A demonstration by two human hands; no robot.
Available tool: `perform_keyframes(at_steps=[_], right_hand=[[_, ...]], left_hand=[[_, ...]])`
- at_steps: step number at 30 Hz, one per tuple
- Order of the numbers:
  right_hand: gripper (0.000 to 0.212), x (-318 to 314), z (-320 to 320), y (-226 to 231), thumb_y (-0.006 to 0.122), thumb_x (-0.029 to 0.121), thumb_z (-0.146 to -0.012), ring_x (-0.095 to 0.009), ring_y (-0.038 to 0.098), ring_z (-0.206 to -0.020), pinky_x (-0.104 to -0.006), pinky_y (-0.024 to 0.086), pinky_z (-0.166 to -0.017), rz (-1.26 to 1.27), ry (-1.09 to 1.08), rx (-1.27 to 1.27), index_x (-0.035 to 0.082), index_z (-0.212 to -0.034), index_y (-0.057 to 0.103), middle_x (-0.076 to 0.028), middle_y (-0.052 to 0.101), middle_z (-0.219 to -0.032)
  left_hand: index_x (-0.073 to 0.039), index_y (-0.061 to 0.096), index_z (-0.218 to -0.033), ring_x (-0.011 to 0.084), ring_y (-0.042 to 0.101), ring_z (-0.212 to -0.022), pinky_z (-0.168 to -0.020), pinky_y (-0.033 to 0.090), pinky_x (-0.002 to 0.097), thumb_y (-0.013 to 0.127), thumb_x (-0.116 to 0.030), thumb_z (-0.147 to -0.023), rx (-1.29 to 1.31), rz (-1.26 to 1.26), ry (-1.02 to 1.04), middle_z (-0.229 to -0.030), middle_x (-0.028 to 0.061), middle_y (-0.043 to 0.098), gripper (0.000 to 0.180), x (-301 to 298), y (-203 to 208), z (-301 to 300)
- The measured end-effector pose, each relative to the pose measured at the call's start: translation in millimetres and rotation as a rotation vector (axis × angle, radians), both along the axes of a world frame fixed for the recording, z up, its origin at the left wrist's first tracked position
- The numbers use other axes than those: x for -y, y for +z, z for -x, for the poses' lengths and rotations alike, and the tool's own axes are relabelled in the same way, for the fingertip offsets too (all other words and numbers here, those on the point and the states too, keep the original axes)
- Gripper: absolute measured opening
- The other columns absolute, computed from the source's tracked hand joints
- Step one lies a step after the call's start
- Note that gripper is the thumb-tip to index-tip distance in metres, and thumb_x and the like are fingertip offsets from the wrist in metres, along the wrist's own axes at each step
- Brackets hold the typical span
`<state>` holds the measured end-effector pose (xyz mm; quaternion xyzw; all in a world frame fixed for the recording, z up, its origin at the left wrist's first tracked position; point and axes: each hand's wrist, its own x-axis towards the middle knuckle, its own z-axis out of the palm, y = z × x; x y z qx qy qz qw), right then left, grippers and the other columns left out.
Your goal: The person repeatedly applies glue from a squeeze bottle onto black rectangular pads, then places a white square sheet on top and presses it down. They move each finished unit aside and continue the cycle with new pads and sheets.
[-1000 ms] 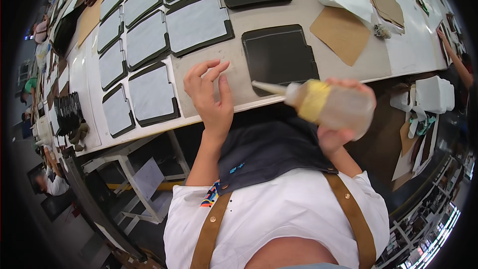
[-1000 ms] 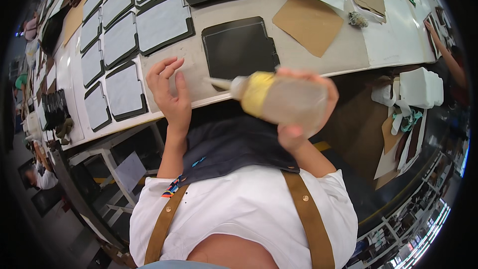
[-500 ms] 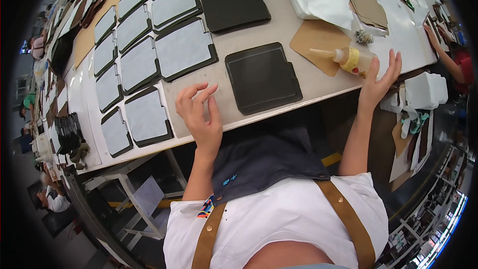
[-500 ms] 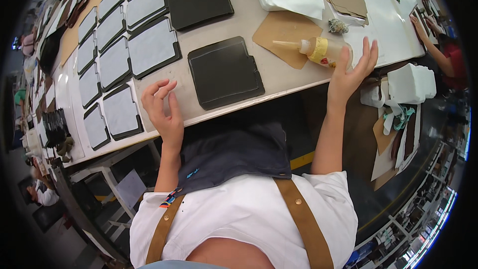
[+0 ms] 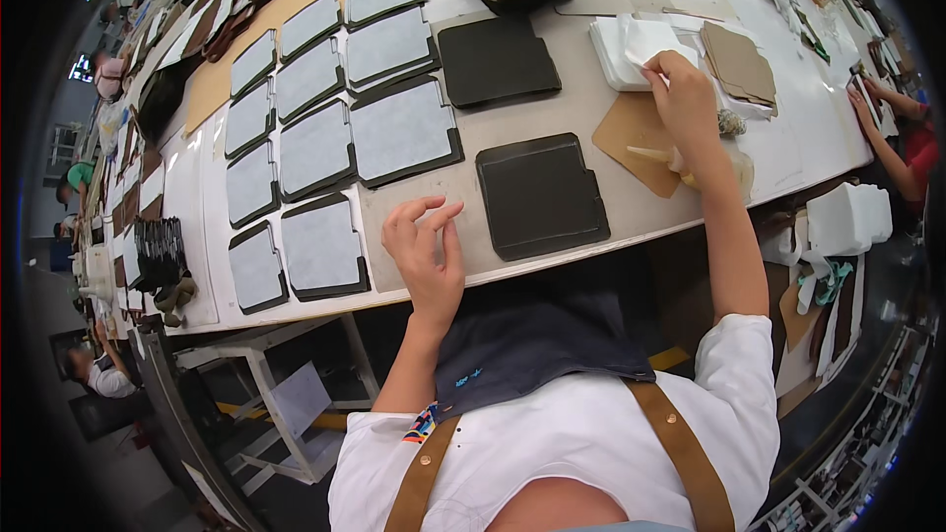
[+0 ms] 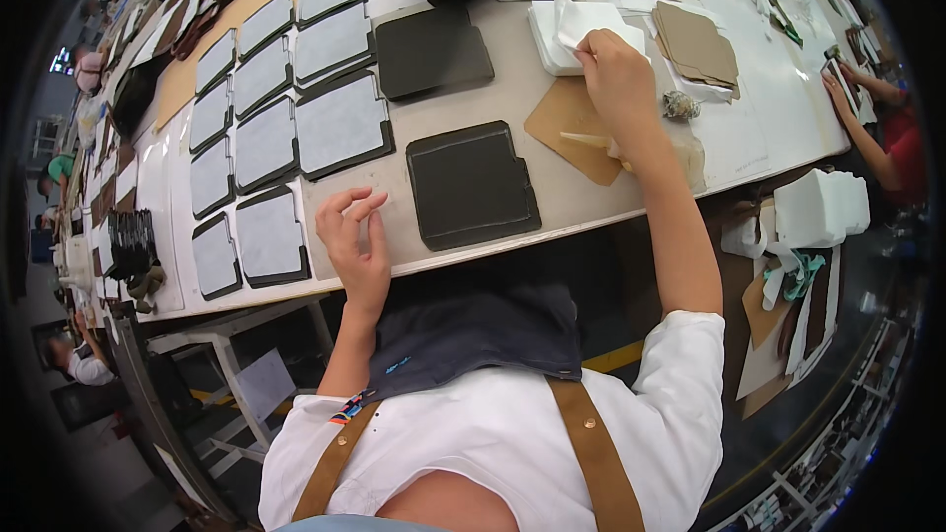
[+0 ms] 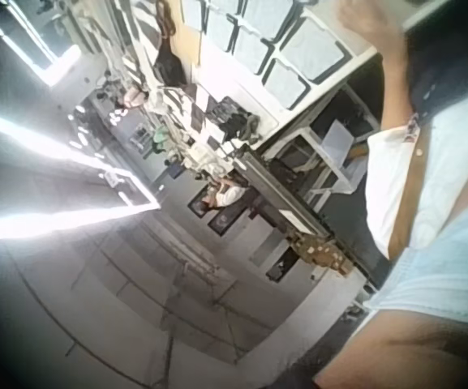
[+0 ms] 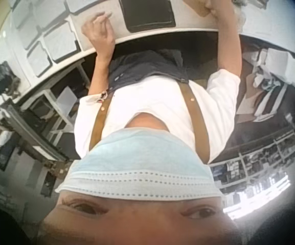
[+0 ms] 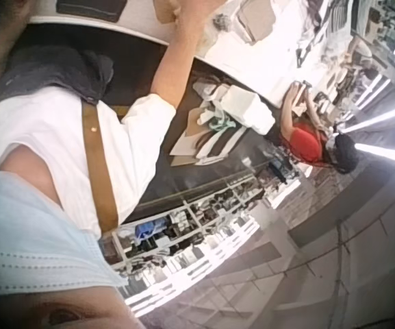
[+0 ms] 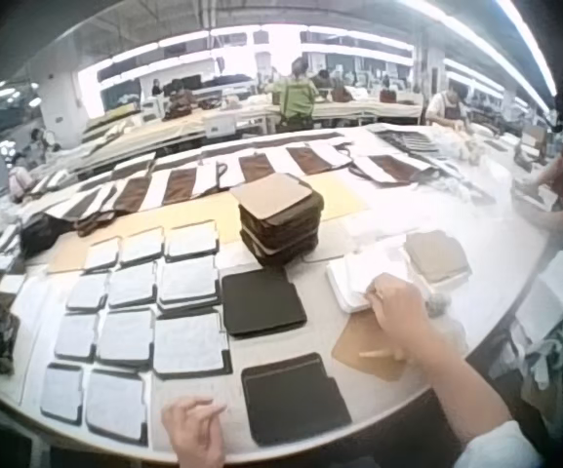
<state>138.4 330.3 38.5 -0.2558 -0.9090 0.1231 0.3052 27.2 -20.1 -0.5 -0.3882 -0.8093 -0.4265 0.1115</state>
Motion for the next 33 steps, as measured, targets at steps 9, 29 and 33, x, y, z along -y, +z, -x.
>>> perform_keyframes(at_steps=[9,29,33], right_hand=[[0.019,-6.1,0.5,9.8,0.072,0.015,-0.093,-0.022,0.06,-0.068,-0.0337,0.048,-0.066,0.322,0.024,0.048,-0.003,-0.091,0.066,-0.014,0.065,-0.076],[0.02,-149.6,-95.4,58.9,0.06,0.017,-0.101,-0.016,0.066,-0.096,-0.0338,0.054,-0.083,0.981,-0.128,-1.55,0.002,-0.114,0.06,-0.007,0.068,-0.105],[0.013,-34.2,-75.6,91.9,0.057,0.012,-0.104,-0.012,0.063,-0.093,-0.0257,0.05,-0.082,0.341,-0.11,-1.048,0.002,-0.112,0.061,-0.006,0.068,-0.104]], left_hand=[[-0.009,0.071,-0.11,0.0301,0.053,-0.121,-0.107,0.035,0.0427,0.065,0.001,-0.088,0.12,-0.067,-0.105,-0.12,0.0065,0.064,0.025,-5.8,7.4,4.2],[-0.006,0.068,-0.12,0.0303,0.06,-0.117,-0.104,0.042,0.0426,0.067,-0.032,-0.096,-0.185,0.272,-0.642,-0.121,0.011,0.067,0.035,-254.4,30.4,27.4],[-0.006,0.067,-0.125,0.0265,0.058,-0.125,-0.107,0.042,0.0415,0.065,-0.036,-0.1,0.362,-0.041,-0.819,-0.124,0.0098,0.068,0.039,-232.4,69.7,10.8]])
